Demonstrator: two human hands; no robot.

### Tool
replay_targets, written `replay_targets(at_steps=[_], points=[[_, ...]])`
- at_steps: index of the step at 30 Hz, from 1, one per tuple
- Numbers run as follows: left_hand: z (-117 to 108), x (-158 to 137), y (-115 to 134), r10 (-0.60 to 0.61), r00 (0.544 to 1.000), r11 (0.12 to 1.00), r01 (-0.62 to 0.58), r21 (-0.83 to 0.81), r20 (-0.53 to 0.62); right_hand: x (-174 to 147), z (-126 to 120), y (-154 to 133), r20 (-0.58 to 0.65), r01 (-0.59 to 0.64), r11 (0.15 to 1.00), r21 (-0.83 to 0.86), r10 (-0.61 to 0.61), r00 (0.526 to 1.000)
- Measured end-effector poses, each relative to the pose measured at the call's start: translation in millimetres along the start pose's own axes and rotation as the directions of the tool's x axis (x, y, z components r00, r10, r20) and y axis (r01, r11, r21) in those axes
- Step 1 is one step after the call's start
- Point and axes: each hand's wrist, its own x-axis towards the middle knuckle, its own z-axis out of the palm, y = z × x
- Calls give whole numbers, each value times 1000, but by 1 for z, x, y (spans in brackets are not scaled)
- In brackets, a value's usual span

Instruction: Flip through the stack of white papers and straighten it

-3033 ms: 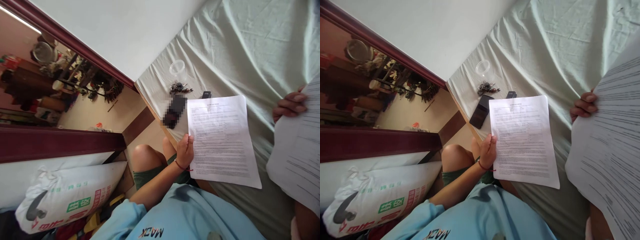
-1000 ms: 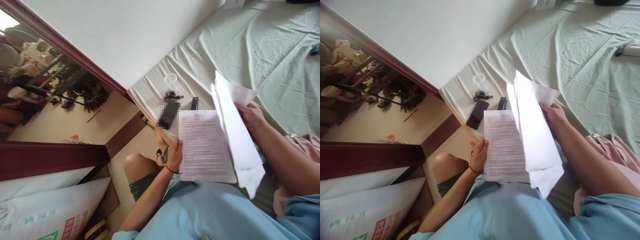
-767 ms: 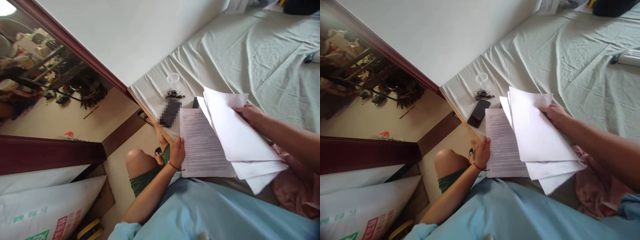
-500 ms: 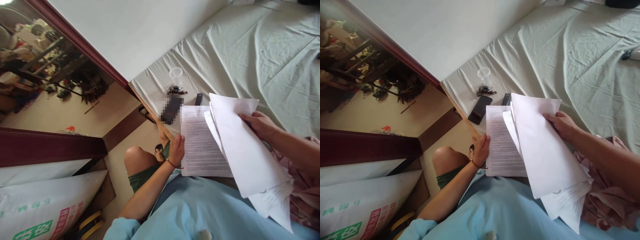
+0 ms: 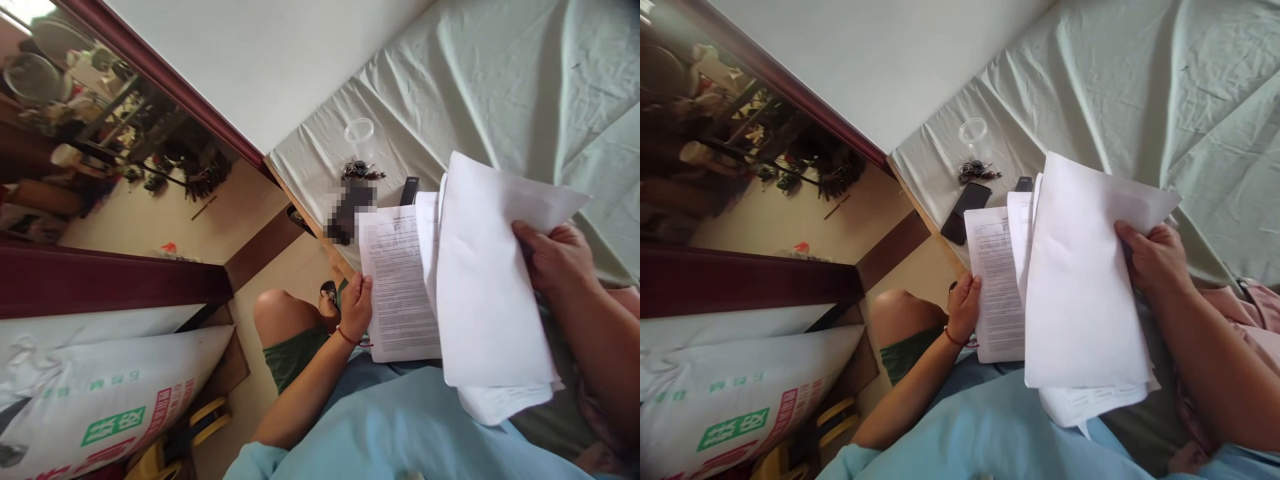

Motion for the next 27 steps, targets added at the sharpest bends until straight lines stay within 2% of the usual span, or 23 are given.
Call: replay_targets(at_steps=[4,8,11,16,20,27], points=[[4,-12,-4,39,998,996,-43,-73,-55,6,-6,-7,-29,-28,999,21,28,999],[9,-18,-10,14,1000,985,-16,-171,-11,9,-10,-12,-43,-31,999,29,32,999],[11,-16,-9,17,1000,991,-19,-133,-14,13,-13,-11,-55,-36,998,60,39,998],[11,-5,-3,95,995,995,-94,-46,28,17,-15,-11,-45,-58,987,150,66,997],[12,-2,-4,132,991,991,-132,-10,18,17,-15,-13,-16,-80,979,188,85,996],[11,-2,-9,199,980,979,-199,54,14,16,-12,-22,-90,-109,960,257,136,987]])
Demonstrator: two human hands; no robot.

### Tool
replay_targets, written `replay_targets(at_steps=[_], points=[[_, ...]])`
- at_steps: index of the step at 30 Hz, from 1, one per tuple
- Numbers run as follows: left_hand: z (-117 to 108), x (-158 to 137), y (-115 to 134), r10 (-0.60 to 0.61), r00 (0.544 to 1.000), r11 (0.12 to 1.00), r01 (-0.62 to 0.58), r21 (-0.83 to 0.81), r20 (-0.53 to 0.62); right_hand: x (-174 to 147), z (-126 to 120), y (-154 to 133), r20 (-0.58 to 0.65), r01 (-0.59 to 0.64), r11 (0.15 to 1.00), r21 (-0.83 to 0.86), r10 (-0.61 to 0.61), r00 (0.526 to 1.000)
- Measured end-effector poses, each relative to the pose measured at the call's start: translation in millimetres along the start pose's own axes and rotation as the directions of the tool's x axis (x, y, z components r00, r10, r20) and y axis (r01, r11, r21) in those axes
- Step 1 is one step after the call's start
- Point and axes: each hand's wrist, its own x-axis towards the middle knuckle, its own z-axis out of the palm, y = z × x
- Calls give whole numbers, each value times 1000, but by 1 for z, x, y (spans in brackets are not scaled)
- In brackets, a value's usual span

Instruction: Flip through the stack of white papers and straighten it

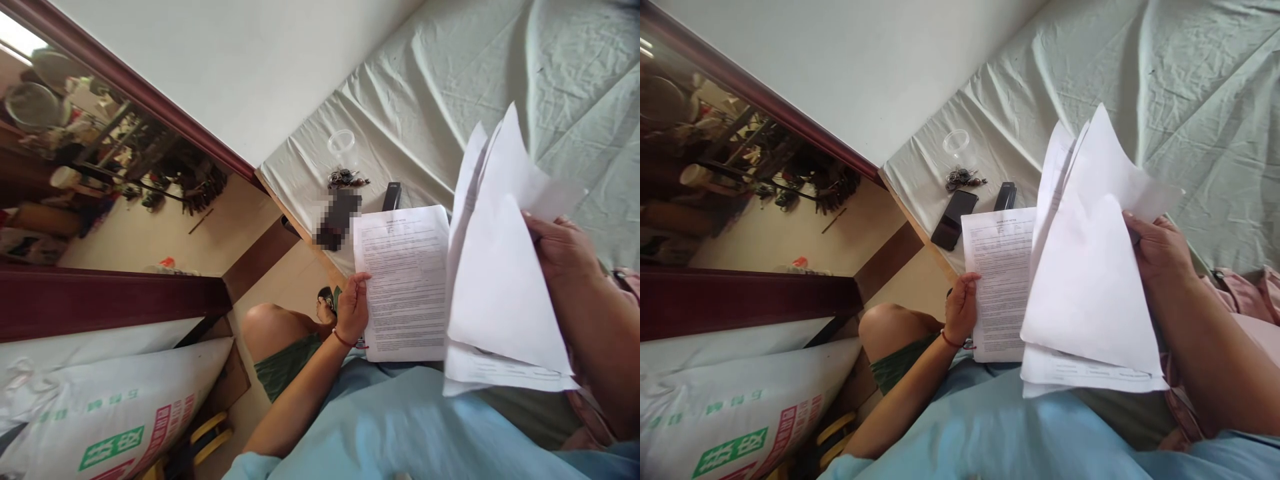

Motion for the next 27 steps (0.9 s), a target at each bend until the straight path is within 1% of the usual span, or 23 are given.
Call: replay_targets(at_steps=[4,8,15,21,27], points=[[-2,0,0,10,999,1000,-10,17,44,-4,5,-6,-25,-26,1000,-13,25,999],[-5,0,5,-2,995,1000,-1,27,95,-4,5,-6,-4,-5,1000,-22,5,1000],[-4,0,5,23,996,1000,-24,12,85,0,-2,9,90,64,998,-28,-61,994],[-2,1,-1,84,992,996,-80,-39,98,2,-2,8,105,66,998,-14,-64,992],[-2,3,1,104,989,994,-99,-50,108,6,-4,8,110,52,998,-19,-49,993]])
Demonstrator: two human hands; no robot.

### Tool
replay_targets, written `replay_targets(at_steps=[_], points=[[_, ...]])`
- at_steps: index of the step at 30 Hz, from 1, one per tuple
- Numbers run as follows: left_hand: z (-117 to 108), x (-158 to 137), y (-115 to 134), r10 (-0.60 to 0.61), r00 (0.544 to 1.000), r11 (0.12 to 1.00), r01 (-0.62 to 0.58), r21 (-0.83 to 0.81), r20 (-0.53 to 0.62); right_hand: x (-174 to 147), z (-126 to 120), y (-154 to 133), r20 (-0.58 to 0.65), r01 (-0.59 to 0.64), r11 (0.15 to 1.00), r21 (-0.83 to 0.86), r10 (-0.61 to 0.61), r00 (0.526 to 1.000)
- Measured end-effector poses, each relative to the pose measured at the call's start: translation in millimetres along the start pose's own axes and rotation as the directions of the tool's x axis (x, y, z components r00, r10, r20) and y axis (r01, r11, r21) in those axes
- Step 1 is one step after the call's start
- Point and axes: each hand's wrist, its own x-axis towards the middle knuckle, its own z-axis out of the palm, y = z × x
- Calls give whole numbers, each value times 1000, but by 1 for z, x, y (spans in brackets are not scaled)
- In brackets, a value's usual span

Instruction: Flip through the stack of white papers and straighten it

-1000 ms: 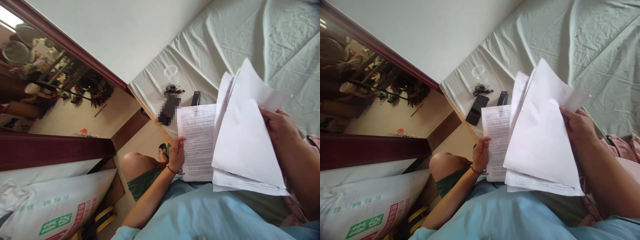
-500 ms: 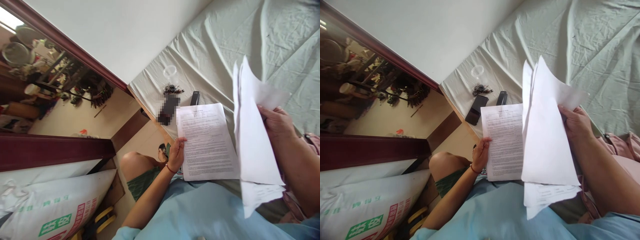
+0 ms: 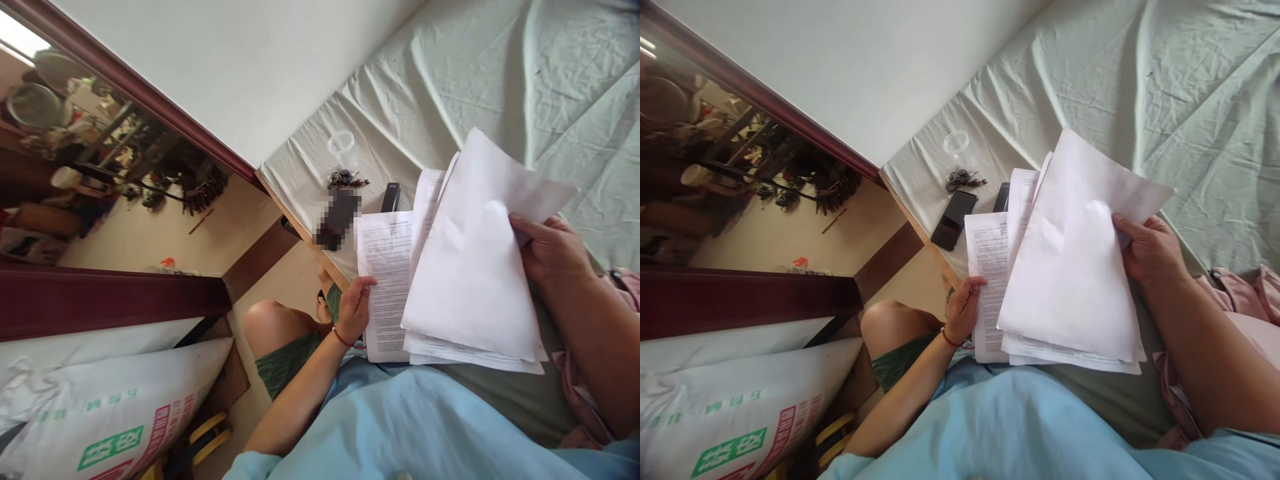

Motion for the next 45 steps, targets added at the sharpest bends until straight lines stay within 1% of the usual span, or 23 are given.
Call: replay_targets(at_steps=[4,7,14,20,28,33,36,38,42,45], points=[[1,0,-2,30,999,999,-31,-9,-14,0,-1,-1,6,-2,1000,3,2,1000],[3,0,-5,45,999,999,-45,-13,-22,0,0,-1,4,21,1000,5,-21,1000],[3,-1,-2,26,1000,1000,-26,17,-5,1,2,-2,-12,24,999,27,-24,1000],[4,-2,-2,10,1000,999,-9,44,-20,-2,3,-3,-3,15,1000,26,-15,1000],[5,-2,0,19,999,999,-18,29,-27,0,0,0,-12,-4,1000,-13,3,1000],[4,-2,1,11,1000,1000,-11,24,-17,0,-1,2,-3,14,999,-41,-14,1000],[3,-2,2,3,1000,999,-3,33,-14,-2,0,1,6,0,998,-57,0,1000],[3,-2,1,-10,999,999,11,37,-32,-2,0,0,-8,-6,998,-58,6,1000],[4,-5,-1,-40,993,996,48,69,-111,-2,1,-3,-49,13,1000,12,-12,999],[4,-6,-2,-69,992,993,79,92,-109,-1,2,-6,-67,23,996,81,-18,998]])
